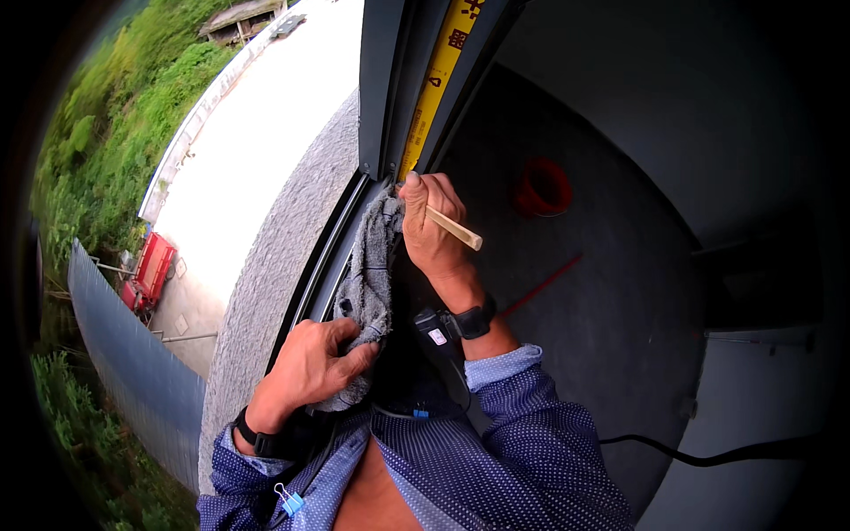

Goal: The person cleans a window track by using a wooden stick and a cloth to scrape and wipe out debris from the grooves.

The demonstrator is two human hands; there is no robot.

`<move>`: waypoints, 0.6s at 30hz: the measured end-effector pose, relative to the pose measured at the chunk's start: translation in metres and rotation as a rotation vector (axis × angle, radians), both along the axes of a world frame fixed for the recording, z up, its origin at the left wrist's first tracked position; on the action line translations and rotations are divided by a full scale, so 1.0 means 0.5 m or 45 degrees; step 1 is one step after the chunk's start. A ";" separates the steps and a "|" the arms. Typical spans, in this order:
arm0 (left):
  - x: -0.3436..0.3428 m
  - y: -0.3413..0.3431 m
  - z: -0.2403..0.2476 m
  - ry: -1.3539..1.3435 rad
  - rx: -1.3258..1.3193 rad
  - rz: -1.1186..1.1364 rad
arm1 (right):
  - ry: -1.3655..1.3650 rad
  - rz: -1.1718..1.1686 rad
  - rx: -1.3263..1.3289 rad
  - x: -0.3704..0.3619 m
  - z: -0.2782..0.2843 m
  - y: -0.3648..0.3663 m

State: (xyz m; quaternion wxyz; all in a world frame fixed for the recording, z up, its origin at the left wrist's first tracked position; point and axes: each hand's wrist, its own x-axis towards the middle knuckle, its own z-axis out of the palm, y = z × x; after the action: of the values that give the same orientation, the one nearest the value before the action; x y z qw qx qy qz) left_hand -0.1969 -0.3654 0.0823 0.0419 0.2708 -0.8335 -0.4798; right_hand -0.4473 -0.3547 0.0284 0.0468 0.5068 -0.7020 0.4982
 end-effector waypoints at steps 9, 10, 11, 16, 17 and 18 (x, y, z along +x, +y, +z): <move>0.004 0.001 -0.006 0.035 0.041 -0.006 | 0.059 0.070 0.080 -0.015 -0.013 -0.013; 0.003 0.002 -0.006 0.043 0.031 -0.011 | 0.077 0.084 0.078 -0.020 -0.013 -0.018; 0.003 0.003 -0.005 0.047 0.019 -0.010 | 0.090 0.104 0.073 -0.017 -0.007 -0.025; -0.001 0.009 -0.008 0.029 -0.029 -0.025 | 0.344 0.223 0.146 -0.005 0.011 -0.042; 0.001 0.009 -0.009 0.024 -0.041 -0.024 | 0.389 0.247 0.148 -0.006 0.009 -0.047; 0.002 0.008 -0.011 0.019 -0.051 -0.025 | 0.431 0.270 0.136 -0.007 0.008 -0.048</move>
State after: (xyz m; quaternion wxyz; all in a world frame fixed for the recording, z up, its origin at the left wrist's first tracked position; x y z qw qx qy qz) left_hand -0.1958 -0.3612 0.0769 0.0488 0.2583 -0.8453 -0.4652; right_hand -0.4507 -0.3785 0.0325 0.0843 0.6562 -0.6522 0.3701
